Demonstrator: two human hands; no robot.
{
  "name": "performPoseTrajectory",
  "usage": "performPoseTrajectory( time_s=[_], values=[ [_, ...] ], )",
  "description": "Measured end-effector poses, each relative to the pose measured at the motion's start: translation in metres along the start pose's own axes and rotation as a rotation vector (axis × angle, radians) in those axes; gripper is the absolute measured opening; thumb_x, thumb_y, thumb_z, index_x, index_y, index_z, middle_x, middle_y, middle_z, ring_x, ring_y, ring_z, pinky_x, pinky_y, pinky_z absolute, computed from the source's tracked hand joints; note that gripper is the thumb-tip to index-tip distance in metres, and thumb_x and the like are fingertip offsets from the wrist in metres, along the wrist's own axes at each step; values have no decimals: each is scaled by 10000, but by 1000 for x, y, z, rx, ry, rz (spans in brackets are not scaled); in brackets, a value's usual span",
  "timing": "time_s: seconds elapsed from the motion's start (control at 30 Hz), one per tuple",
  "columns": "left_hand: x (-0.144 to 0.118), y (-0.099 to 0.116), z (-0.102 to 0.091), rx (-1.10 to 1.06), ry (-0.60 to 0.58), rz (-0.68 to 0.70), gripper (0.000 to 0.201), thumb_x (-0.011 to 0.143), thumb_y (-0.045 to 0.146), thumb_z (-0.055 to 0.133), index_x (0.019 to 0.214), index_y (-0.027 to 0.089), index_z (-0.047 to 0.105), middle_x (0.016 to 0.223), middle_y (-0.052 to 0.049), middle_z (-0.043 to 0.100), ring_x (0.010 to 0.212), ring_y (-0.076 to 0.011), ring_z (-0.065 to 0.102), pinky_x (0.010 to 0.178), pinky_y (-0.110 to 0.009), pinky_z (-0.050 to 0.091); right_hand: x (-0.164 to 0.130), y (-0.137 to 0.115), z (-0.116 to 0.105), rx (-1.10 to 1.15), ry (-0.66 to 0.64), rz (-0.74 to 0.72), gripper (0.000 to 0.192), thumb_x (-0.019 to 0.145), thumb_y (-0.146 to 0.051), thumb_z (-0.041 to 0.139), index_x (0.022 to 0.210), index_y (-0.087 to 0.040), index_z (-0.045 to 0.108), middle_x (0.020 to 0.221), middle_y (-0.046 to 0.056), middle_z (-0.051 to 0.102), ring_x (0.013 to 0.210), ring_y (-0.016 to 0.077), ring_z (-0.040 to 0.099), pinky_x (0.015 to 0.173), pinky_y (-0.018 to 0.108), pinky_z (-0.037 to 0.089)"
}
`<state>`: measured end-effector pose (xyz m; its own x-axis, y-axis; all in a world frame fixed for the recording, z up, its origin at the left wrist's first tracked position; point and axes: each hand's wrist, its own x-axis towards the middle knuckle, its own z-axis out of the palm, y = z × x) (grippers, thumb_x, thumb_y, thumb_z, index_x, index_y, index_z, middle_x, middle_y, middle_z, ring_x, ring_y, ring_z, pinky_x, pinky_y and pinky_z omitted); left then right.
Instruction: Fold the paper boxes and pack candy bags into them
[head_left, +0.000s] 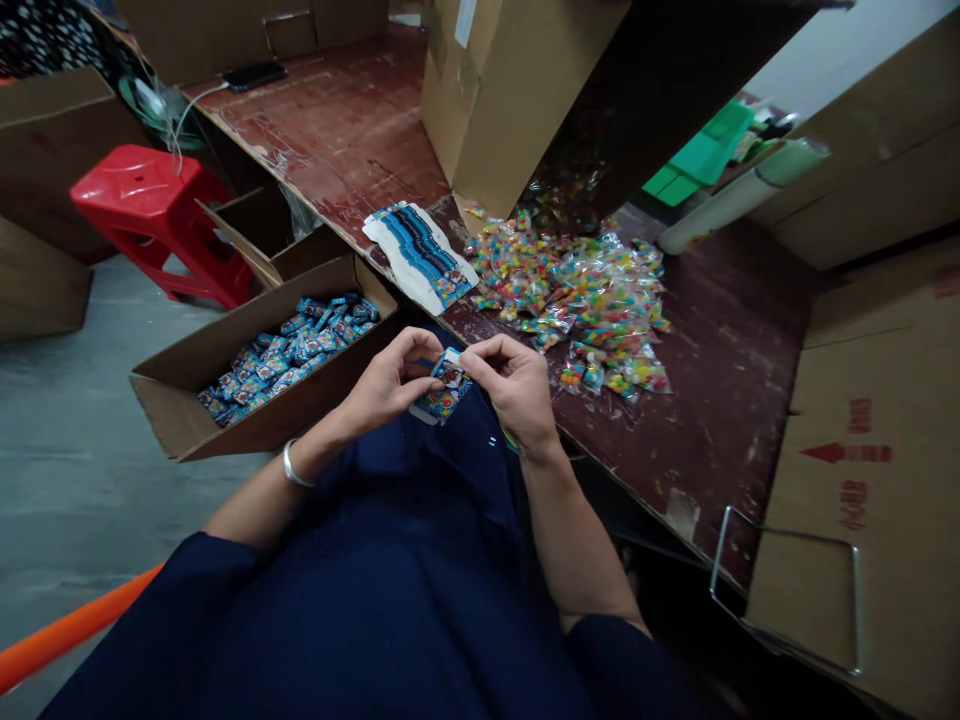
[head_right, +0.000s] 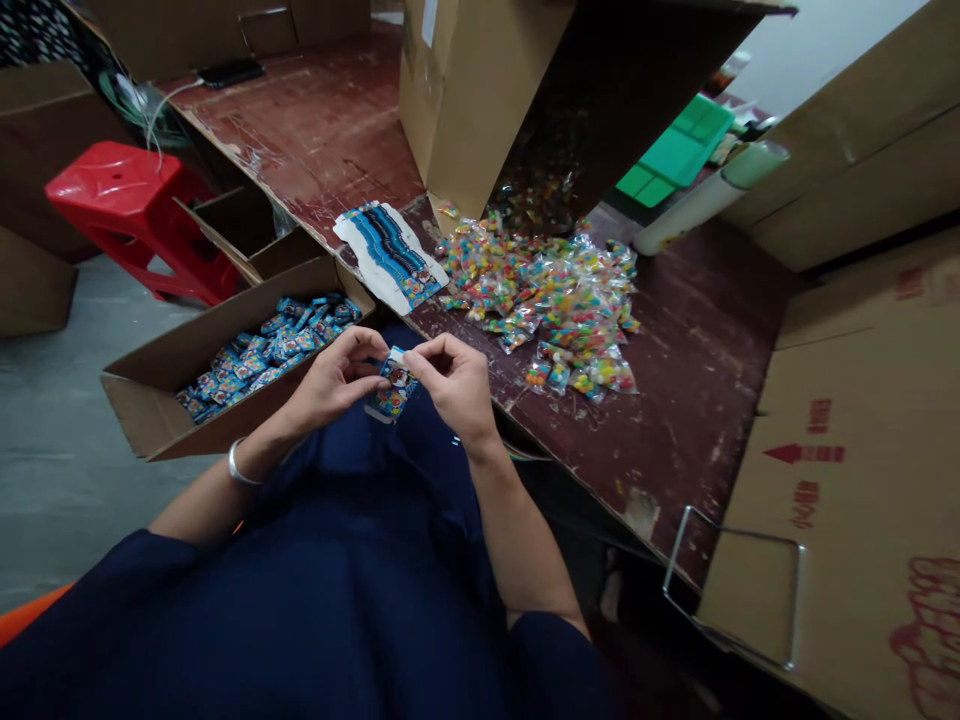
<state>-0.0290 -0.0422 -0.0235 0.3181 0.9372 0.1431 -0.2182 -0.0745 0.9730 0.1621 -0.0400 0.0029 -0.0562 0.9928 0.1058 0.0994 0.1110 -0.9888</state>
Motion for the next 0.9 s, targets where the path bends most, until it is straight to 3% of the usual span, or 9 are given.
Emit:
performPoseTrajectory(
  time_s=[0.13, 0.23, 0.33, 0.53, 0.6, 0.73, 0.83, 0.9],
  values=[
    [-1, 2, -1, -14, -35, -35, 433, 821, 196, 809, 1191, 209, 584, 1038, -42, 693, 897, -151, 722, 785, -240, 614, 3, 1, -4, -19, -30, -27, 204, 830, -364, 831, 767, -209, 715, 742, -16, 687, 671, 135, 601, 640, 279, 485],
    [-2, 4, -1, -24, -52, -41, 490, 839, 210, 794, 1291, 214, 606, 1043, -48, 735, 861, -152, 742, 766, -239, 610, 0, 2, -4, -95, -45, -150, 190, 903, -346, 766, 780, -214, 707, 857, 11, 719, 782, 154, 654, 690, 284, 516],
    [-3, 2, 0, -31, -36, -35, 406, 832, 223, 799, 1220, 185, 684, 1044, -60, 765, 908, -171, 753, 814, -256, 617, -8, 7, -4, -169, -77, -262, 193, 975, -355, 685, 836, -225, 716, 994, 37, 734, 902, 171, 692, 738, 290, 554],
    [-6, -17, 11, -16, 9, -107, 304, 808, 283, 818, 1059, 161, 698, 988, -61, 760, 888, -180, 749, 791, -276, 619, -20, 20, -21, -260, -208, -283, 226, 956, -462, 695, 1021, -250, 742, 1186, 76, 717, 1054, 203, 709, 768, 307, 624],
    [-3, -27, 12, 12, 22, -119, 330, 793, 310, 824, 1039, 163, 661, 960, -44, 734, 865, -169, 731, 782, -275, 605, -19, 25, -41, -415, -111, -260, 255, 952, -476, 688, 1055, -248, 737, 1189, 85, 724, 1019, 210, 709, 748, 318, 615],
    [3, -45, 1, 237, 53, -149, 334, 761, 301, 804, 963, 180, 568, 894, -1, 645, 811, -152, 664, 748, -273, 561, -6, 48, -104, -863, 402, -18, 257, 937, -415, 658, 1058, -193, 707, 999, 104, 740, 837, 241, 679, 847, 424, 560],
    [5, -50, -16, 536, -38, -175, 447, 759, 224, 749, 1174, 205, 585, 993, -10, 645, 885, -176, 656, 855, -326, 549, 6, 72, -143, -1095, 458, 263, 272, 848, -375, 723, 1018, -165, 695, 994, 155, 727, 937, 304, 655, 903, 463, 516],
    [5, -49, -26, 721, -182, -178, 627, 766, 177, 717, 1368, 247, 554, 1116, -36, 668, 957, -201, 672, 931, -355, 531, 12, 85, -155, -1130, 432, 332, 290, 819, -376, 743, 1008, -164, 685, 989, 159, 717, 968, 315, 639, 907, 460, 505]
  ],
)
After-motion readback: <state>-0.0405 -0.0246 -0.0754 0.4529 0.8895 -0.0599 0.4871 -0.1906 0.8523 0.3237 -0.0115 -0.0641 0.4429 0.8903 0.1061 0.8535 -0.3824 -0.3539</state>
